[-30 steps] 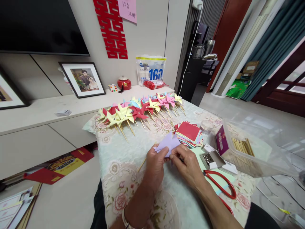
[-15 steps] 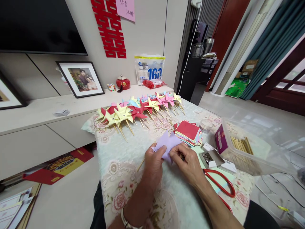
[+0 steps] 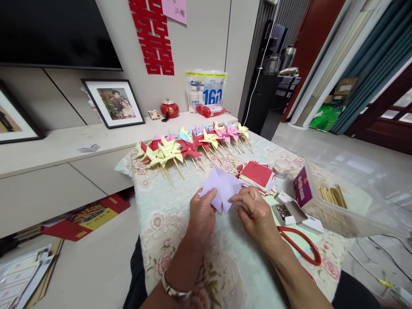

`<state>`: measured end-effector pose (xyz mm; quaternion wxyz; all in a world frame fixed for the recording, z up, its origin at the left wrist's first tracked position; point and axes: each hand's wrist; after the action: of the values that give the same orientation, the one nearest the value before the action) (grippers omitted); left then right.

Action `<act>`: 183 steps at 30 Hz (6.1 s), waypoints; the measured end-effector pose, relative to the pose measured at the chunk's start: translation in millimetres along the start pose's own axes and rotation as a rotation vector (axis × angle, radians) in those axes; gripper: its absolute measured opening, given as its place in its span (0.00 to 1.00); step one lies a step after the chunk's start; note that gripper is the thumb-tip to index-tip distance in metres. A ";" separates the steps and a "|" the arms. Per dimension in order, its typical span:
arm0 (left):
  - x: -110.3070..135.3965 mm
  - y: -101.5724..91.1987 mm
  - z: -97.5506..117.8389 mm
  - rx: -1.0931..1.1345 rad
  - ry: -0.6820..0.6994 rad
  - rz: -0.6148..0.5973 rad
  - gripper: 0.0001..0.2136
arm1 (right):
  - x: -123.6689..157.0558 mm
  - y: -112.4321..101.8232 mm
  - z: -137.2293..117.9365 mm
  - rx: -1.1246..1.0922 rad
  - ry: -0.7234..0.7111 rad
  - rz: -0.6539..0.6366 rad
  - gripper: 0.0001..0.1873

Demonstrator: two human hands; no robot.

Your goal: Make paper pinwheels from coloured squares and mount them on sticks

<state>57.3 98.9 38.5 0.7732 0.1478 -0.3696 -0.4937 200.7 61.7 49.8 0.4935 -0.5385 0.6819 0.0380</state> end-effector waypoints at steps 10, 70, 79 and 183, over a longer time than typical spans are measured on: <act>9.9 4.1 -1.5 -0.037 0.026 -0.021 0.18 | 1.5 1.2 3.7 0.029 0.031 0.011 0.13; 11.7 2.6 -17.9 -0.172 0.160 -0.002 0.17 | 1.5 0.1 -2.2 -0.035 0.043 -0.155 0.09; 17.0 4.2 -15.5 -0.136 0.104 -0.055 0.17 | -0.5 -1.2 -2.3 -0.061 0.213 -0.123 0.07; 19.4 8.3 -1.8 -0.052 0.022 -0.057 0.22 | -3.5 -6.4 1.6 -0.129 0.339 0.048 0.06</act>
<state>68.6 85.6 50.4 0.7665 0.1433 -0.3438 -0.5233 206.4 62.4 54.5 0.3350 -0.5512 0.7642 0.0020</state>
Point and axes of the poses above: each hand's wrist, its own x-axis away from the middle knuckle, its own y-axis out of the palm, z = x × y, and after that the axes turned 10 degrees about z, right-handed
